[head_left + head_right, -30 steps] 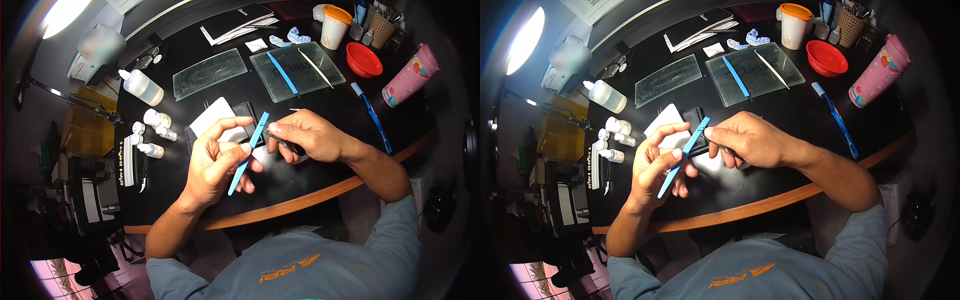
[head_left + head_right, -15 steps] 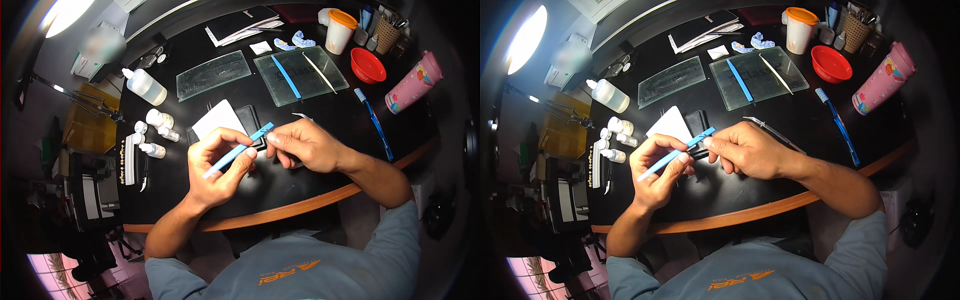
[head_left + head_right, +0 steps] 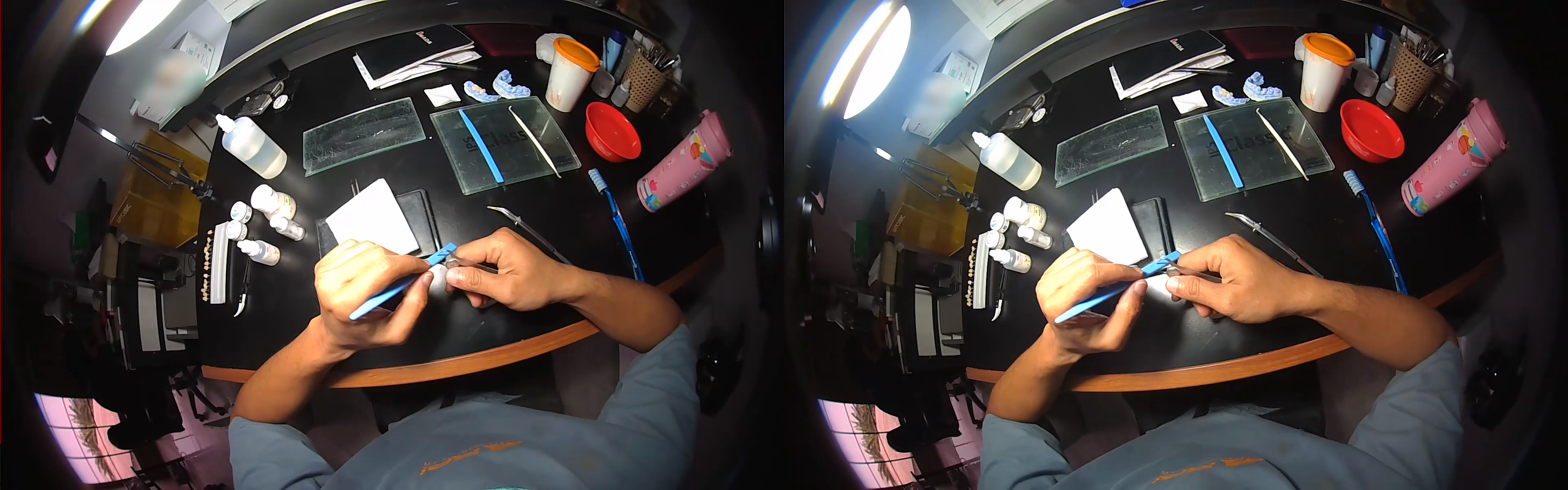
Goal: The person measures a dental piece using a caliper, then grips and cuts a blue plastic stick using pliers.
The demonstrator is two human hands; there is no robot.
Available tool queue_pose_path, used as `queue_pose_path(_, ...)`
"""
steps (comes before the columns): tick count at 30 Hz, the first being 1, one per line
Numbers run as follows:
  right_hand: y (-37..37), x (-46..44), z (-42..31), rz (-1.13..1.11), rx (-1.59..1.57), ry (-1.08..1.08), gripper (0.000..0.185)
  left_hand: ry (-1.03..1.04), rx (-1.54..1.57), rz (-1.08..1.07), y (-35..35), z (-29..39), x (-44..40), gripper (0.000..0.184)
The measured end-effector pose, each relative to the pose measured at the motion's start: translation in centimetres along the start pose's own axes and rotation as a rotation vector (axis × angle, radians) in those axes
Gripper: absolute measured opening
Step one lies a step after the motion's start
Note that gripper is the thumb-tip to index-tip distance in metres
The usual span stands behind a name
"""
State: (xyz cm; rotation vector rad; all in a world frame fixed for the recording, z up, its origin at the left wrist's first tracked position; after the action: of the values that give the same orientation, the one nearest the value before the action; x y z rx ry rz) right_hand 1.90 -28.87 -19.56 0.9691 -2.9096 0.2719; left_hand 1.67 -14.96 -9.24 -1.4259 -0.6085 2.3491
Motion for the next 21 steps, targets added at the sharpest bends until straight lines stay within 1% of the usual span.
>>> queue_pose_path(1,0.0,0.1,0.0,-0.001,0.006,0.008,0.036,-0.026,0.016,0.003,0.0,-0.3,0.2,0.015)
queue_pose_path(4,-0.2,0.1,-0.1,0.026,-0.033,0.012,0.032,0.008,0.008,-0.014,0.2,-0.2,0.3,0.015)
queue_pose_path(5,-0.2,0.1,-0.1,0.035,-0.058,0.011,0.031,0.0,0.018,-0.021,0.2,-0.3,0.3,0.012)
queue_pose_path(8,-0.6,0.1,0.3,0.074,-0.104,0.013,0.028,-0.047,0.107,-0.024,-0.3,-1.5,0.4,0.011)
queue_pose_path(9,-0.7,0.1,0.3,0.095,-0.089,0.0,0.027,-0.094,0.145,-0.029,-0.4,-2.0,0.6,0.014)
queue_pose_path(12,-1.0,0.1,0.2,0.157,-0.048,-0.025,0.026,-0.132,0.188,-0.011,-0.6,-3.1,0.8,0.015)
queue_pose_path(17,-1.7,0.4,-0.2,0.237,0.007,-0.043,0.024,-0.101,0.11,-0.012,-1.0,-2.8,0.2,0.015)
queue_pose_path(21,-1.8,0.5,-0.2,0.262,0.01,-0.044,0.023,-0.097,0.109,-0.018,-0.9,-2.8,0.3,0.016)
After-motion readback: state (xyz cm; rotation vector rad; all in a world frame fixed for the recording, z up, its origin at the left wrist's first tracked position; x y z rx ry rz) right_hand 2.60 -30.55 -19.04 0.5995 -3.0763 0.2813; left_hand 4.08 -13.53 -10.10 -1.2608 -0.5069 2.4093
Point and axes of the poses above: each hand's wrist, its own x-axis away from the middle knuckle, its own y-axis out of the palm, z = x × y, the point moved 10 cm from there along -x, towards the middle knuckle, and after that the axes turned 3 degrees about x, right-handed, at the moved point
